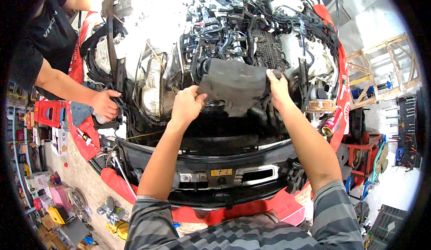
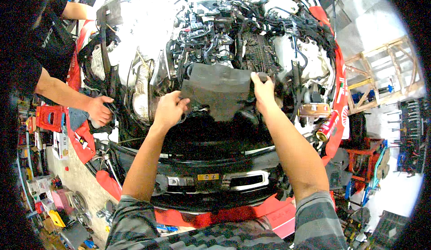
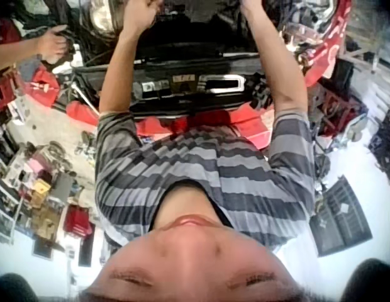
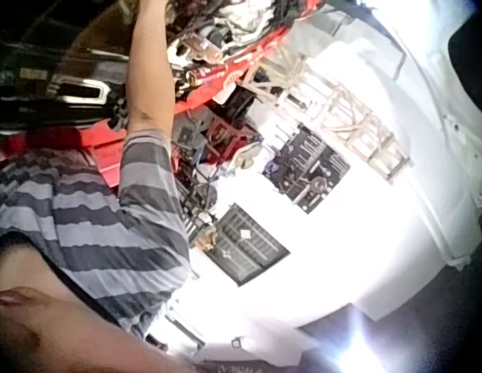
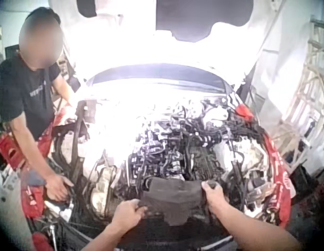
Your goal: The person carries plastic engine cover pieces from the floor to the car and fits the cover sections onto the engine components by hand.
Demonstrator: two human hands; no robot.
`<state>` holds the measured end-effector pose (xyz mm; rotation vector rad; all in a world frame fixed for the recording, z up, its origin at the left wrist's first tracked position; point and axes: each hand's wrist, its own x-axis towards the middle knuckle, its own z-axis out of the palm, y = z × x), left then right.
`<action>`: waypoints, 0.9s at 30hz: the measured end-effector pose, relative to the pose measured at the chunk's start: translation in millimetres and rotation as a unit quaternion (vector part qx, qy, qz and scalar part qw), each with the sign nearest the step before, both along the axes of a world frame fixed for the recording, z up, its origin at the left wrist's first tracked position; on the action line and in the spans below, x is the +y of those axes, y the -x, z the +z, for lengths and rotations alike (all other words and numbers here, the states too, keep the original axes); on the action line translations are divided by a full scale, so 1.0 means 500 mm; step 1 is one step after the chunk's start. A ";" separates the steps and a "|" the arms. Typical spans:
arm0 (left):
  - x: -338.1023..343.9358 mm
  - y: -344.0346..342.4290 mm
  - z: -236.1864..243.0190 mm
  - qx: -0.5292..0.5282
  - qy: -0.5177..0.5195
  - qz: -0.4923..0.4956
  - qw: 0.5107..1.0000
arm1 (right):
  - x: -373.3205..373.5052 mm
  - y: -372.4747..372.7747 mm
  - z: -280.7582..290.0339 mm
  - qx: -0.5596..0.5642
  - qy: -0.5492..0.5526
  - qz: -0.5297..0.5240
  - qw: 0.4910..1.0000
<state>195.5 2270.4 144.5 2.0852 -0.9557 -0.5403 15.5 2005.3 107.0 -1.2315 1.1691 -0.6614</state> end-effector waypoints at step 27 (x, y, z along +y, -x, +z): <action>0.067 0.072 -0.050 0.144 -0.071 0.036 0.986 | 0.096 -0.035 0.007 0.016 0.213 0.094 0.972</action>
